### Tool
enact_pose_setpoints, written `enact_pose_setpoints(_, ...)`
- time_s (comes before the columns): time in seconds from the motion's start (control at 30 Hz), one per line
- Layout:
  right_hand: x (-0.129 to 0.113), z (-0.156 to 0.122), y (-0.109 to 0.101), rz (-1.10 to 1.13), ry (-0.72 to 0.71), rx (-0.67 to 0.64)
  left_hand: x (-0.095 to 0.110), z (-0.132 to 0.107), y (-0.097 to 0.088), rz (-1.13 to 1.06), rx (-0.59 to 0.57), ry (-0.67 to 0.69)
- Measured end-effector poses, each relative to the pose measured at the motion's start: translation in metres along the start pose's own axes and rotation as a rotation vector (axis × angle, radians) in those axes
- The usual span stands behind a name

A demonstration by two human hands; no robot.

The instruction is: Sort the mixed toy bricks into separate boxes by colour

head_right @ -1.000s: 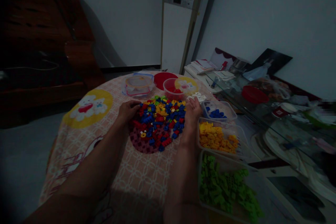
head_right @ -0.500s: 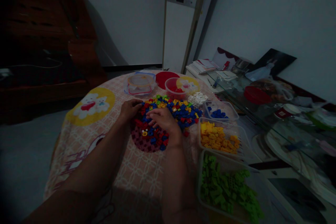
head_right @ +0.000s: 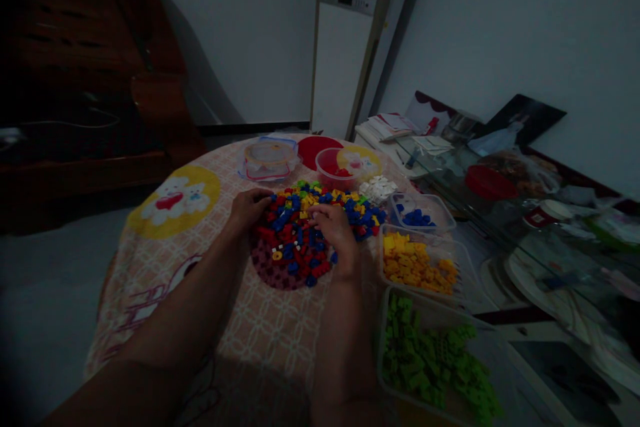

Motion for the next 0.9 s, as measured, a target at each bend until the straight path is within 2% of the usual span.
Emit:
enact_pose_setpoints(0.17, -0.003, -0.003, -0.018, -0.147, -0.062, 0.14, -0.001, 0.0, 0.0, -0.012, 0.004, -0.005)
enact_pose_setpoints(0.27, -0.003, -0.004, -0.017, -0.184, -0.059, 0.154, -0.005, 0.001, 0.002, -0.05, 0.004, -0.006)
enact_pose_setpoints(0.37, -0.004, -0.001, -0.001, -0.232, 0.003, 0.036, -0.007, 0.002, 0.003, -0.058, -0.002, 0.009)
enact_pose_setpoints(0.5, -0.012, 0.003, 0.031, -0.544, 0.0, -0.13, -0.007, 0.003, 0.003, -0.033, 0.005, 0.012)
enact_pose_setpoints(0.6, -0.016, 0.005, 0.048, -0.795, 0.007, -0.139, -0.005, 0.003, 0.002, -0.037, 0.007, 0.007)
enact_pose_setpoints(0.7, -0.017, 0.006, 0.057, -0.951, 0.045, -0.131, -0.004, 0.002, 0.002, -0.042, 0.005, 0.004)
enact_pose_setpoints(0.9, -0.018, 0.005, 0.06, -1.042, 0.07, -0.133, -0.005, 0.003, 0.003, -0.047, 0.01, 0.006)
Point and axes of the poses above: each hand's wrist, its own z-axis towards the middle knuckle, its own y-axis out of the palm, x = y × z, the point moved 5 cm from there along z, towards the middle knuckle, and after that the axes turned 10 degrees about -x, right-handed, at the moved point
